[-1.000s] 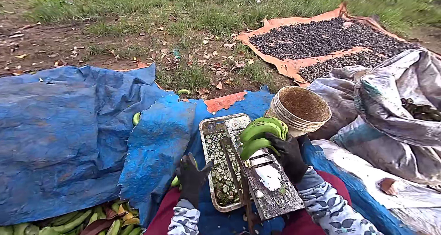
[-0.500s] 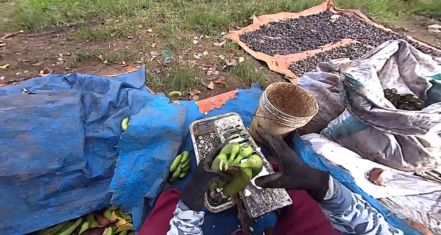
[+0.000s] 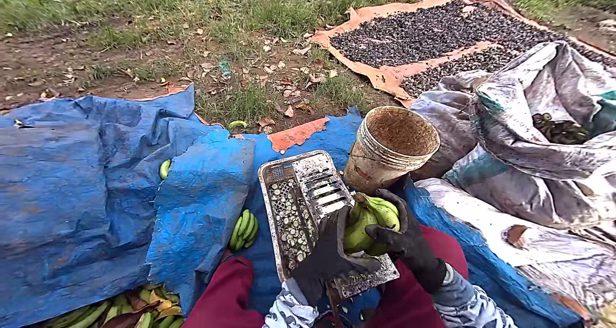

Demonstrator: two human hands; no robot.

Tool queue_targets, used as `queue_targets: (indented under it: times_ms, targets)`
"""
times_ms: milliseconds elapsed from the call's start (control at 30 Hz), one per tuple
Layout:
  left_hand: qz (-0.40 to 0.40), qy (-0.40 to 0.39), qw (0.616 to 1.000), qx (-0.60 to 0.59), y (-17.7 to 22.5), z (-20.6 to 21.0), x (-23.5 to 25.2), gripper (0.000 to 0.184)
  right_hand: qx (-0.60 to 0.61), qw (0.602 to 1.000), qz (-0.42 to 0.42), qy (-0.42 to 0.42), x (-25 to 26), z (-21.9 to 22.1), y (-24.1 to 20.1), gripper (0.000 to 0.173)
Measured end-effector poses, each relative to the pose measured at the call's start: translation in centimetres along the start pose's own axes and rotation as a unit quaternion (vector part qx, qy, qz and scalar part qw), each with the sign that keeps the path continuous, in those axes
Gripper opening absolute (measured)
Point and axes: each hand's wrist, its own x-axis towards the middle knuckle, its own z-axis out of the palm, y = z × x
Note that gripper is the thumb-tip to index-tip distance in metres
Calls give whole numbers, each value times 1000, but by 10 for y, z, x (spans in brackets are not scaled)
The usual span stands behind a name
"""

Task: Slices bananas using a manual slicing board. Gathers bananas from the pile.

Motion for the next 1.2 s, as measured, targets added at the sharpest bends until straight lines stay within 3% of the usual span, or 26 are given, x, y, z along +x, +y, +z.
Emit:
queue_targets:
  times_ms: [67, 133, 200, 267, 300, 367, 467, 567, 667, 733, 800, 867, 967, 1067, 1200]
  targets:
    - [-43, 23, 999, 20, -3, 18, 3, 139, -94, 995, -14, 2, 0, 6, 2, 120]
    - [-88, 41, 993, -72, 0, 23, 5, 138, -169, 985, -6, -37, 2, 10, 2, 129]
    - [-102, 40, 981, -157, -3, 19, 5, 134, -197, 974, 4, -109, 12, 2, 1, 123]
    - [-83, 7, 976, -204, -8, 8, 4, 124, -198, 963, -48, -179, 25, -9, 10, 101]
    - [-84, -13, 973, -214, -10, 3, 4, 119, -180, 960, -79, -201, 30, -10, 18, 94]
    - [-99, -27, 968, -228, -14, -5, 9, 112, -77, 965, -84, -237, 39, -6, 33, 95]
    - [-85, -4, 963, -255, -19, -12, 17, 103, 72, 953, -16, -294, 53, 4, 41, 124]
    - [-75, 19, 956, -284, -23, -16, 26, 93, 65, 935, 27, -348, 75, 4, 36, 125]
    - [-83, 132, 953, -261, -19, -10, 34, 86, 30, 942, 56, -331, 93, 9, 30, 107]
    - [-42, 219, 954, -202, -21, -6, 32, 97, 26, 953, 81, -290, 97, 12, 28, 100]
    - [-15, 197, 971, -135, -17, -9, 24, 120, 35, 962, 97, -253, 94, 16, 26, 101]
    - [-18, 184, 983, 5, -20, 2, 24, 139, 29, 963, 106, -248, 92, 22, 22, 108]
    - [-53, 232, 970, 55, -22, 1, 44, 131, 28, 953, 113, -281, 102, 31, 13, 118]
    - [-125, 149, 978, -80, -10, -21, 41, 124, -2, 961, 75, -267, 97, 31, 15, 115]
    - [-43, 88, 990, -104, 6, -2, -7, 116, -63, 984, -25, -164, 16, 20, 11, 110]
